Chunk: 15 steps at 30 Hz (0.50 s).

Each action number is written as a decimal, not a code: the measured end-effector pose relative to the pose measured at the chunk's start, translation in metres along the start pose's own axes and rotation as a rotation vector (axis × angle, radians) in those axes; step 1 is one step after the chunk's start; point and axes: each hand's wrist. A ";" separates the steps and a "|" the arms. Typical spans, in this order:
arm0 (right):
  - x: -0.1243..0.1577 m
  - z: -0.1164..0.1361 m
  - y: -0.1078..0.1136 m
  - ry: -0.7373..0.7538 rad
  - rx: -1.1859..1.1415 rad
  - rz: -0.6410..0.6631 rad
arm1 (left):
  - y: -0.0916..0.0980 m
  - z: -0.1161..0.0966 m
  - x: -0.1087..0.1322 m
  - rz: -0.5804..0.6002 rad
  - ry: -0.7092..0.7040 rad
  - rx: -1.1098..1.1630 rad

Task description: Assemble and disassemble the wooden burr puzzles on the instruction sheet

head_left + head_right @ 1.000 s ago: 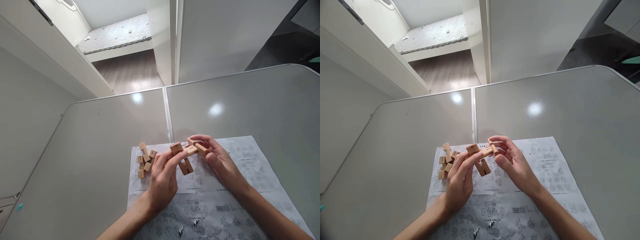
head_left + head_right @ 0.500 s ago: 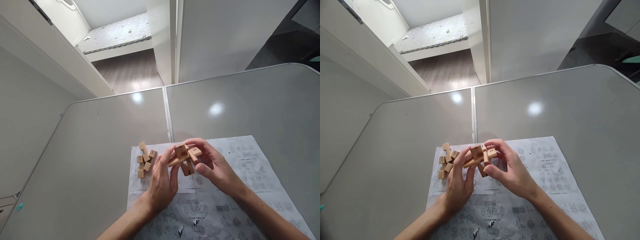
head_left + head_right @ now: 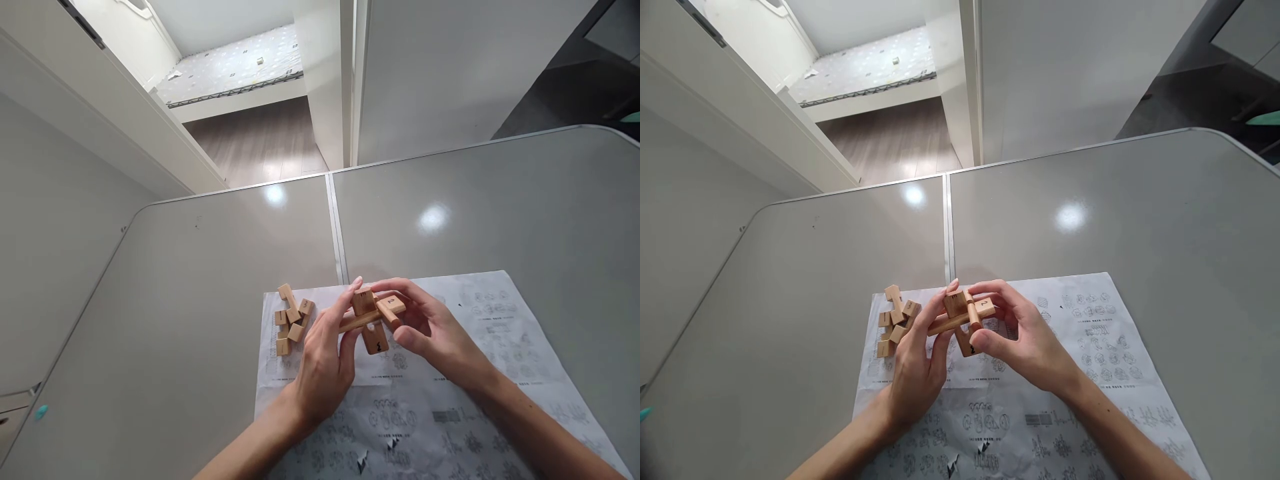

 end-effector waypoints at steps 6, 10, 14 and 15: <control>0.000 0.001 0.001 -0.062 -0.030 -0.012 | 0.000 -0.001 -0.001 -0.003 -0.022 -0.077; 0.000 0.001 0.005 -0.094 0.023 -0.046 | 0.001 -0.002 -0.002 0.030 -0.054 -0.125; 0.001 0.001 0.007 -0.130 0.034 -0.050 | 0.003 -0.004 -0.003 0.046 -0.078 -0.160; 0.001 0.001 0.007 -0.135 0.027 -0.047 | 0.003 -0.004 -0.003 0.049 -0.068 -0.167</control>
Point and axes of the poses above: each hand's wrist, its own x-axis away from the middle knuckle, its own y-axis out of the back of the hand, z = x × y, and after that the axes turned 9 degrees about z, right-handed
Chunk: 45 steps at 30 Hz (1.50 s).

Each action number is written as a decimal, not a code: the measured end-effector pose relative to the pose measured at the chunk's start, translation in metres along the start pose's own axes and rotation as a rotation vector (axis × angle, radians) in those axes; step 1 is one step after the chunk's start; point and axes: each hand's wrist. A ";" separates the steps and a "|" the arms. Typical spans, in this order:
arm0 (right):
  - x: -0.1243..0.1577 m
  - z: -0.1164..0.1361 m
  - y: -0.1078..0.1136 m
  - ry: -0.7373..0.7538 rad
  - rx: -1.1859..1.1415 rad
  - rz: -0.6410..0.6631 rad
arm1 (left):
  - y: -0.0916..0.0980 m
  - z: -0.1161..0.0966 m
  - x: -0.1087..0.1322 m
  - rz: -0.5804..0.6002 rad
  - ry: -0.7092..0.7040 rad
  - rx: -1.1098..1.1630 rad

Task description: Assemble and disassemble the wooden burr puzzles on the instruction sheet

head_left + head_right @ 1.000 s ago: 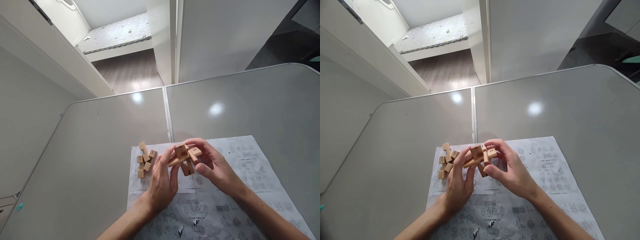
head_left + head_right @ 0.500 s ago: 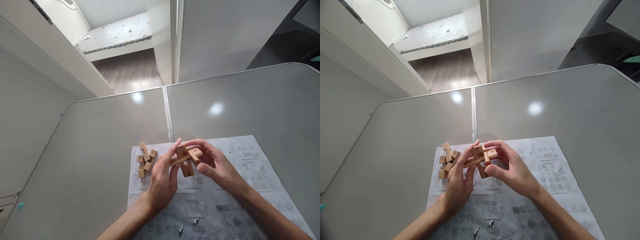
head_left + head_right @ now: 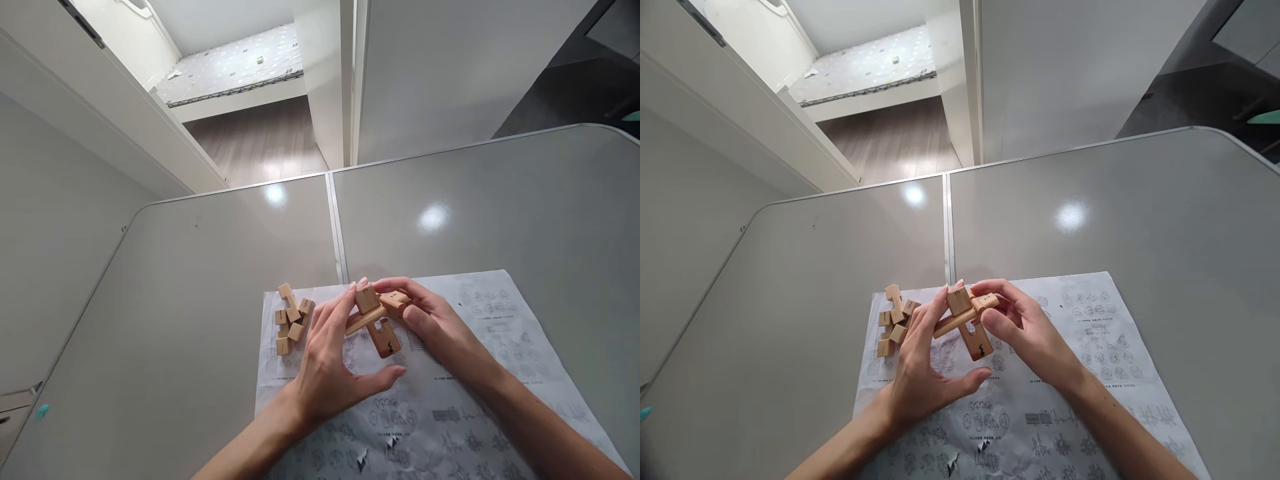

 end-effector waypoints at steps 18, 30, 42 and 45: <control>-0.001 0.006 -0.006 0.002 -0.052 0.020 | -0.004 -0.002 0.000 -0.085 0.074 -0.010; 0.000 0.008 -0.008 -0.005 -0.035 0.026 | -0.003 -0.002 0.001 -0.073 0.074 -0.008; 0.001 0.004 -0.005 -0.007 -0.024 0.028 | -0.003 0.000 0.003 -0.052 0.104 0.001; 0.001 0.004 -0.004 -0.012 -0.003 0.004 | -0.001 0.002 0.003 -0.019 0.058 0.017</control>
Point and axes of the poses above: each hand's wrist, its own x-axis away from the middle knuckle, its own y-axis out of the back of the hand, z = x × y, and after that the axes turned 9 degrees about z, right-handed
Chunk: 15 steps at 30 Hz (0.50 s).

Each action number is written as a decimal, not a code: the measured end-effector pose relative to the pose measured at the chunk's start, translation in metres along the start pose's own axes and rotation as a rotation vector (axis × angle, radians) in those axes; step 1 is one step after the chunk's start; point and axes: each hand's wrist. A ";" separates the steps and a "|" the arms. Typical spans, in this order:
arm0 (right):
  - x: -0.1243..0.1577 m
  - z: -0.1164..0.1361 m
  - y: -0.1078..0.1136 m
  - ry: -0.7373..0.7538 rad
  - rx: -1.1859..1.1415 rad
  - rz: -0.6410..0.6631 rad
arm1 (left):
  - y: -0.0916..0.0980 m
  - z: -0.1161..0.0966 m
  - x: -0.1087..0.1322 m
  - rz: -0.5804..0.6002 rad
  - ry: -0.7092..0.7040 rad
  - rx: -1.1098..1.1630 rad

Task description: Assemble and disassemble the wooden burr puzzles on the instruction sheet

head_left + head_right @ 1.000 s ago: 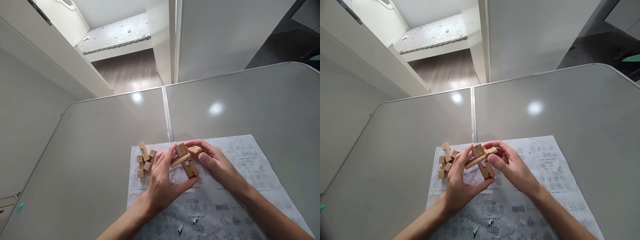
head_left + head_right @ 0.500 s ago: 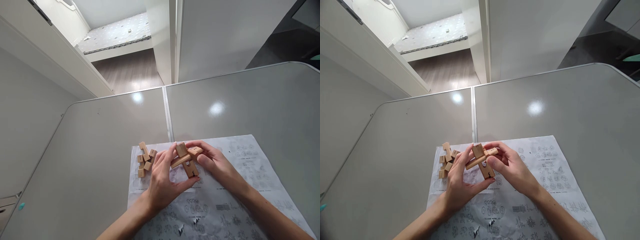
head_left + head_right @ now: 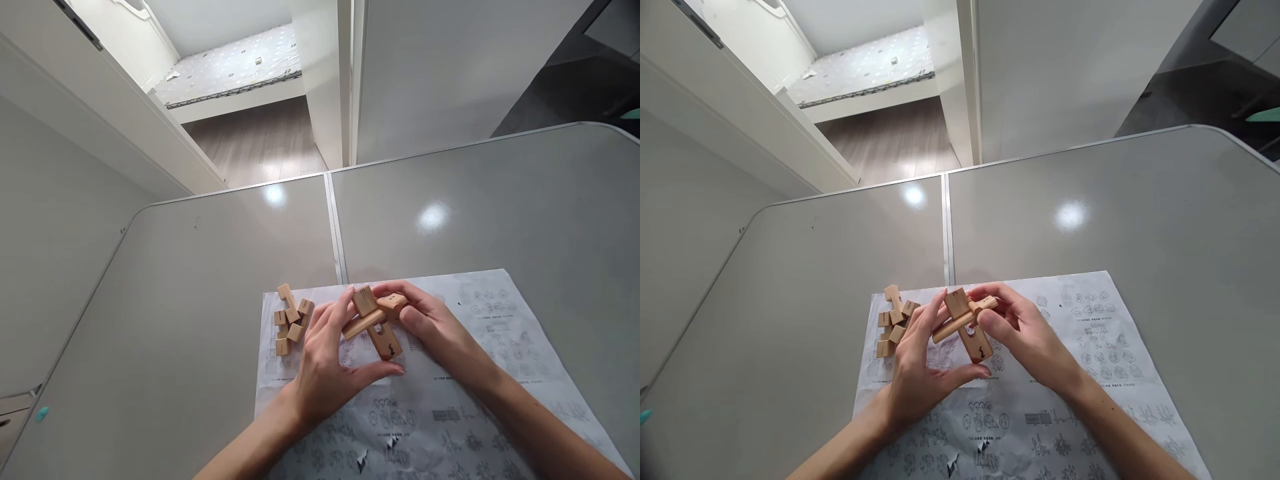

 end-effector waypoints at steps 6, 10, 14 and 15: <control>-0.001 -0.002 0.002 -0.013 -0.076 0.042 | 0.000 0.001 -0.001 -0.006 -0.078 0.012; 0.000 -0.002 0.000 -0.010 -0.054 0.029 | 0.000 -0.001 -0.002 -0.016 -0.064 -0.004; 0.001 0.000 -0.002 -0.020 -0.015 0.006 | 0.000 -0.002 -0.002 -0.017 -0.046 -0.003; 0.001 0.000 -0.002 -0.024 -0.004 0.004 | 0.000 -0.002 -0.001 -0.018 -0.043 -0.001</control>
Point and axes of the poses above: each hand's wrist, its own x-axis away from the middle knuckle, its own y-axis out of the back of the hand, z = x × y, and after that the axes turned 9 degrees about z, right-handed
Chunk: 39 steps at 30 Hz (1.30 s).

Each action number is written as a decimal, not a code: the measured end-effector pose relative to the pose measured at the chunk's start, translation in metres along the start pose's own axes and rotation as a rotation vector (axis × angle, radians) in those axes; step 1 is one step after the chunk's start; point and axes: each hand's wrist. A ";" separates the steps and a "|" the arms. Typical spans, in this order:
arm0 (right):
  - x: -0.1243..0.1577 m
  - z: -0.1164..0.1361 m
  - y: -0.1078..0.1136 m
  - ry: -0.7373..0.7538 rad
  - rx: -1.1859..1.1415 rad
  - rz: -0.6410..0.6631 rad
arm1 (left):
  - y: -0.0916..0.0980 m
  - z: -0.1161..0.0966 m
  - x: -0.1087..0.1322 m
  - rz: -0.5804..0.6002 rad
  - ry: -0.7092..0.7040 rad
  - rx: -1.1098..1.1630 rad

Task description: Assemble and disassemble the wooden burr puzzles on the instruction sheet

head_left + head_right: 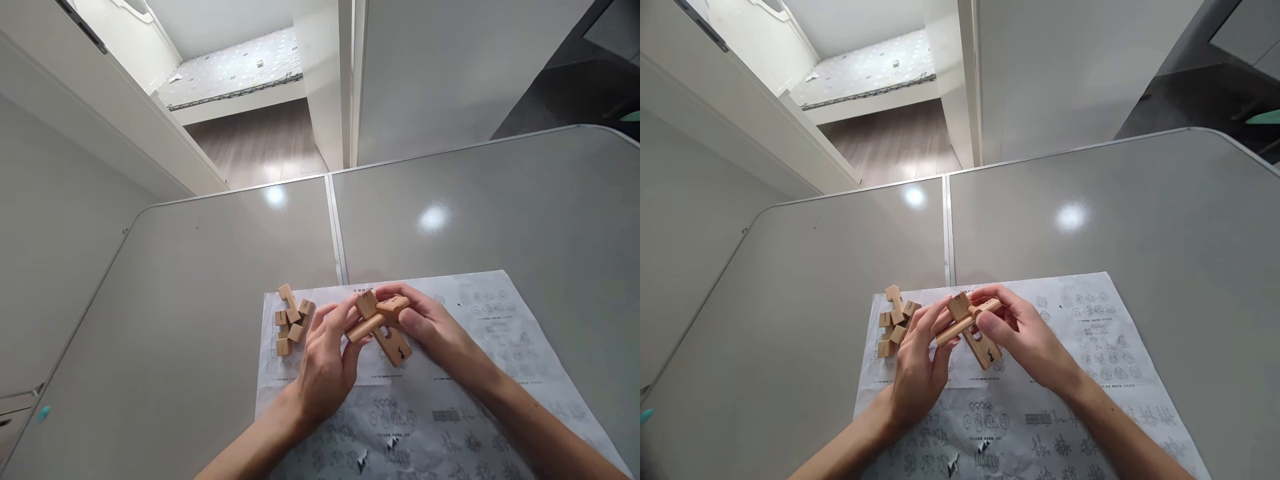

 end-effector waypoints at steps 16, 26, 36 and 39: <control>0.000 0.004 -0.009 0.019 -0.094 0.075 | 0.000 -0.002 -0.003 0.029 -0.007 -0.055; 0.000 0.003 -0.008 -0.017 -0.095 0.134 | 0.000 -0.005 -0.001 -0.054 0.045 -0.047; -0.002 0.001 0.001 0.041 0.005 -0.027 | -0.001 -0.001 0.001 0.011 0.134 -0.008; -0.003 -0.001 0.011 0.073 0.059 -0.212 | -0.001 -0.002 0.000 0.022 0.120 0.018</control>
Point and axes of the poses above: each hand's wrist, its own x-axis away from the middle knuckle, its own y-axis out of the back of the hand, z = x × y, and after that the axes turned 9 degrees about z, right-handed
